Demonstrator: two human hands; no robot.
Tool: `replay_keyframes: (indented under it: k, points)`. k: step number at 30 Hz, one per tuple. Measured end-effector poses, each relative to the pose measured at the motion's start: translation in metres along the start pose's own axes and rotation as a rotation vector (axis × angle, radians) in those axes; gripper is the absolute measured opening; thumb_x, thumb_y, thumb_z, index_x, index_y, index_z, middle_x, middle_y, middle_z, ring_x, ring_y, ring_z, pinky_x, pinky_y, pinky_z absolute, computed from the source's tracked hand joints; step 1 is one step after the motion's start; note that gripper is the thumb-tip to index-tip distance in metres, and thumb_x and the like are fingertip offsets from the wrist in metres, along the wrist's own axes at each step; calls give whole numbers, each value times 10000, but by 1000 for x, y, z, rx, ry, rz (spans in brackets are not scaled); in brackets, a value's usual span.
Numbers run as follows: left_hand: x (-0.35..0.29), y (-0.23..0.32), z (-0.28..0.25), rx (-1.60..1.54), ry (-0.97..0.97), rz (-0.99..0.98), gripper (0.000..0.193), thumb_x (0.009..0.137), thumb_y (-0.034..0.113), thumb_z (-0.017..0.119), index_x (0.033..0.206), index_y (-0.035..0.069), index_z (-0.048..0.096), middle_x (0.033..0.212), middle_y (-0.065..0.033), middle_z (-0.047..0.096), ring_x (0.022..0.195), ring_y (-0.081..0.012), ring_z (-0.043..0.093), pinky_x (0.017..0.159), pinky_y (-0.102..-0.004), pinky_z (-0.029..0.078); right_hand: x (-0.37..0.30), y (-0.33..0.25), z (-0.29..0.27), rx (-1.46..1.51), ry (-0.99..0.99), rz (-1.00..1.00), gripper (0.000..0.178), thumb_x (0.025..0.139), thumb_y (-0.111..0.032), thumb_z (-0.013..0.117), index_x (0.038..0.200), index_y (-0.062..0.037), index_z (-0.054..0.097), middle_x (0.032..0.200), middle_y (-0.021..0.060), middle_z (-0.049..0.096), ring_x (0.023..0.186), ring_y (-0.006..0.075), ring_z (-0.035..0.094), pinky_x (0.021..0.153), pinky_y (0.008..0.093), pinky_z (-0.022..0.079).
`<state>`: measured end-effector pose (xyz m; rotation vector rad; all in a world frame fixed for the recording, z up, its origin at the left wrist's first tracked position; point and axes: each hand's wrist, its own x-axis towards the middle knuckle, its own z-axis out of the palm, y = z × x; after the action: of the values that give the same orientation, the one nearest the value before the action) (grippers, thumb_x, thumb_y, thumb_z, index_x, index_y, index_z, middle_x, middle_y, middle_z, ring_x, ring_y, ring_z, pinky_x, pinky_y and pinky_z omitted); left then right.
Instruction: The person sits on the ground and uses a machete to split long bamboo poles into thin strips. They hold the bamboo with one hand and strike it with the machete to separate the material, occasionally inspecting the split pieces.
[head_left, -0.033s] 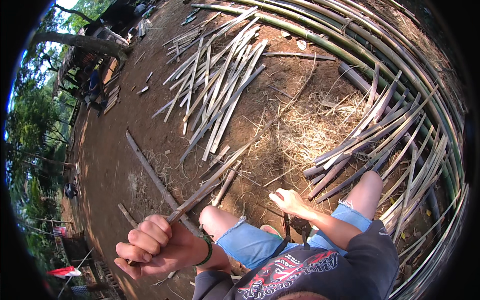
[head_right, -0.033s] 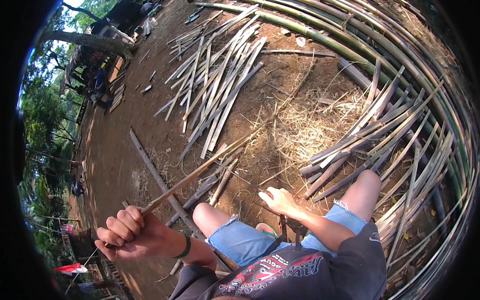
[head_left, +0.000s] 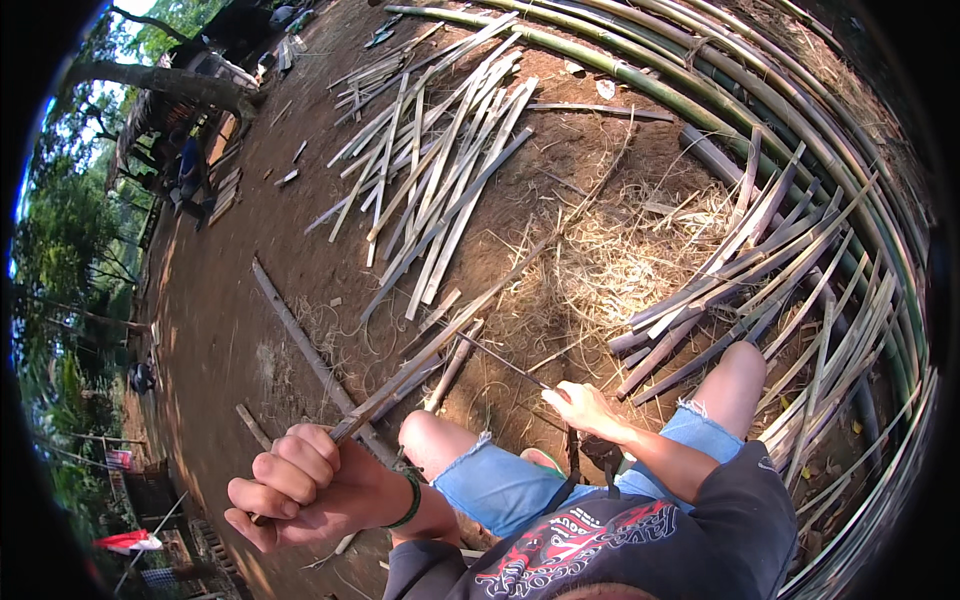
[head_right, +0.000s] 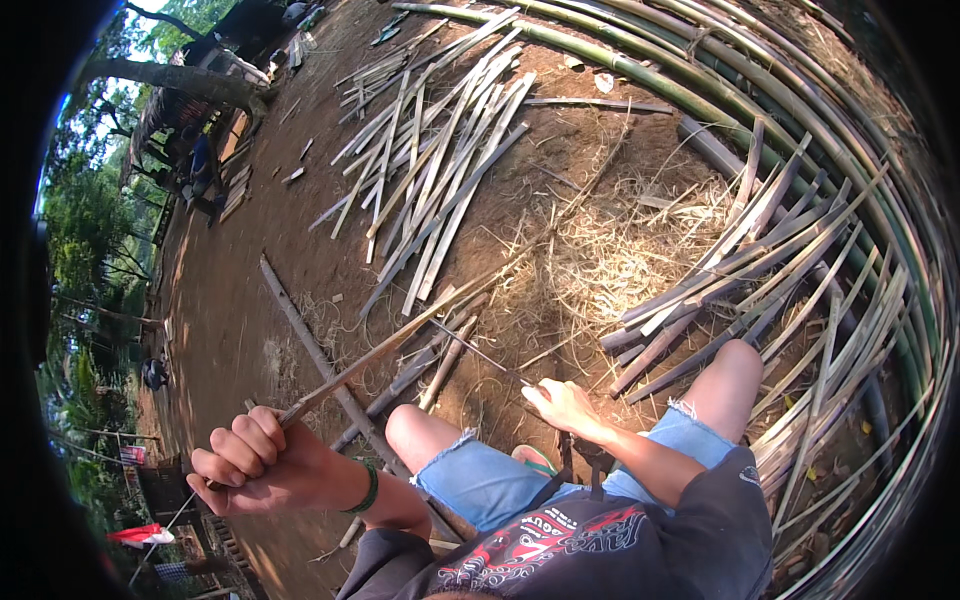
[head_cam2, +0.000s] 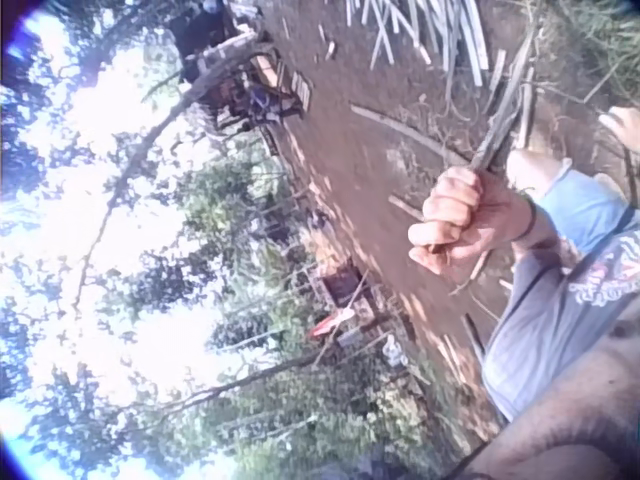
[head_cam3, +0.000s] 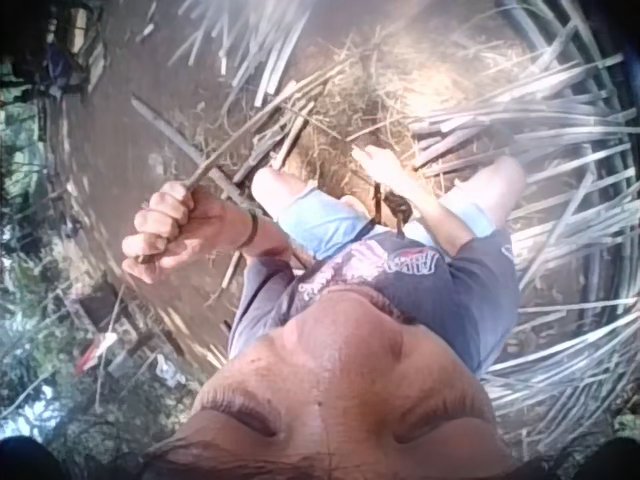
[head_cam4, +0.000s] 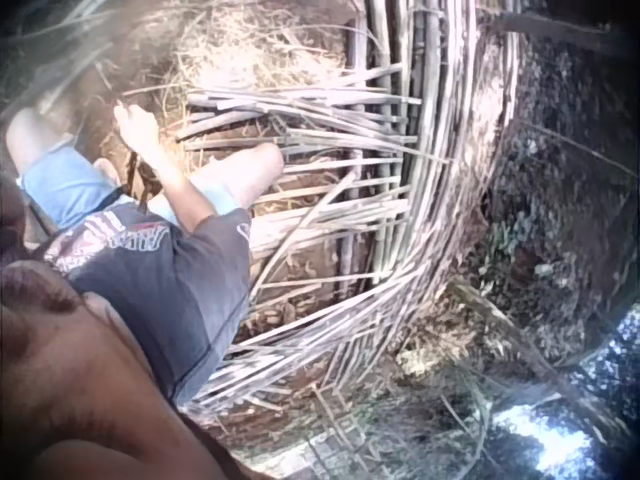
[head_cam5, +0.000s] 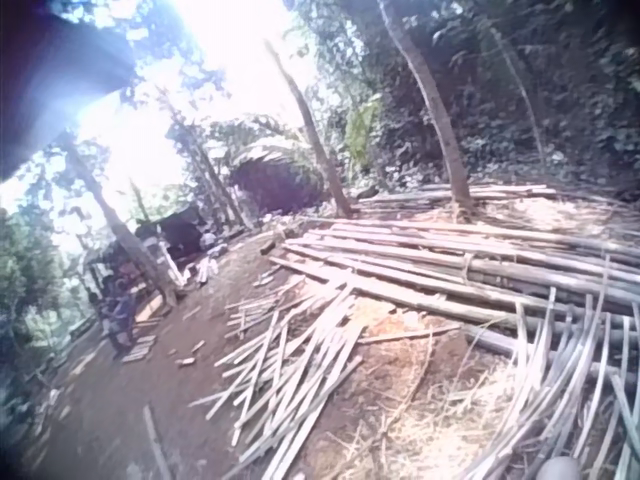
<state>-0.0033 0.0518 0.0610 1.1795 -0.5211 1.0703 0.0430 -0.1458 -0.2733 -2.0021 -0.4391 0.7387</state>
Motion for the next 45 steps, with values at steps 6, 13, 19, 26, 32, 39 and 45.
replay_keyframes:
  k: [6, 13, 19, 26, 32, 39, 45]
  points:
    - [6, 2, -9, -115, -111, -3, 431, 993, 347, 383, 610, 152, 365, 460, 46, 330, 388, -60, 253, 410, -220, 246, -27, 34, -2, 372, 136, 328, 430, 940, -422, 563, 862, 0, 561, 646, 50, 595, 589, 123, 604, 509, 296, 450]
    - [9, -6, -5, -179, -176, -24, 427, 987, 335, 424, 598, 163, 390, 438, 60, 363, 351, -37, 268, 392, -196, 248, 28, -40, -18, 269, 321, -262, 369, 975, -350, 524, 889, 9, 543, 541, 109, 462, 495, 205, 470, 491, 383, 372]
    - [15, -4, -20, -157, -66, 3, 437, 999, 337, 393, 614, 129, 396, 444, 36, 369, 337, -42, 292, 341, -206, 241, 129, 28, 7, 67, 469, -57, 391, 977, -376, 506, 892, -1, 578, 671, 259, 590, 677, 442, 623, 565, 480, 465]
    - [3, 1, -21, -122, -57, 16, 415, 975, 320, 429, 595, 153, 412, 439, 60, 375, 361, -43, 297, 435, -223, 305, 102, -22, -6, 193, 302, -371, 350, 986, -330, 501, 855, -8, 543, 564, 216, 489, 523, 412, 556, 501, 440, 397]
    - [8, 1, -18, -135, -36, -34, 412, 978, 306, 408, 595, 154, 396, 447, 49, 351, 377, -55, 265, 459, -227, 284, 177, 81, 3, 108, 451, 90, 446, 977, -410, 480, 993, 9, 630, 790, 307, 629, 818, 474, 636, 715, 514, 489]
    - [21, 0, -33, -124, -17, -49, 401, 987, 281, 421, 612, 141, 381, 458, 47, 338, 386, -63, 265, 462, -234, 284, 174, 84, 22, 20, 511, -159, 402, 963, -388, 515, 957, 5, 602, 651, 274, 593, 713, 466, 628, 624, 500, 474]
    - [21, -1, -43, -58, 58, 26, 408, 1008, 313, 386, 639, 140, 363, 496, 48, 315, 419, -74, 241, 457, -243, 278, 196, 77, 14, -6, 353, 210, 608, 961, -506, 421, 1033, 61, 630, 989, 371, 610, 1005, 494, 598, 893, 520, 465]
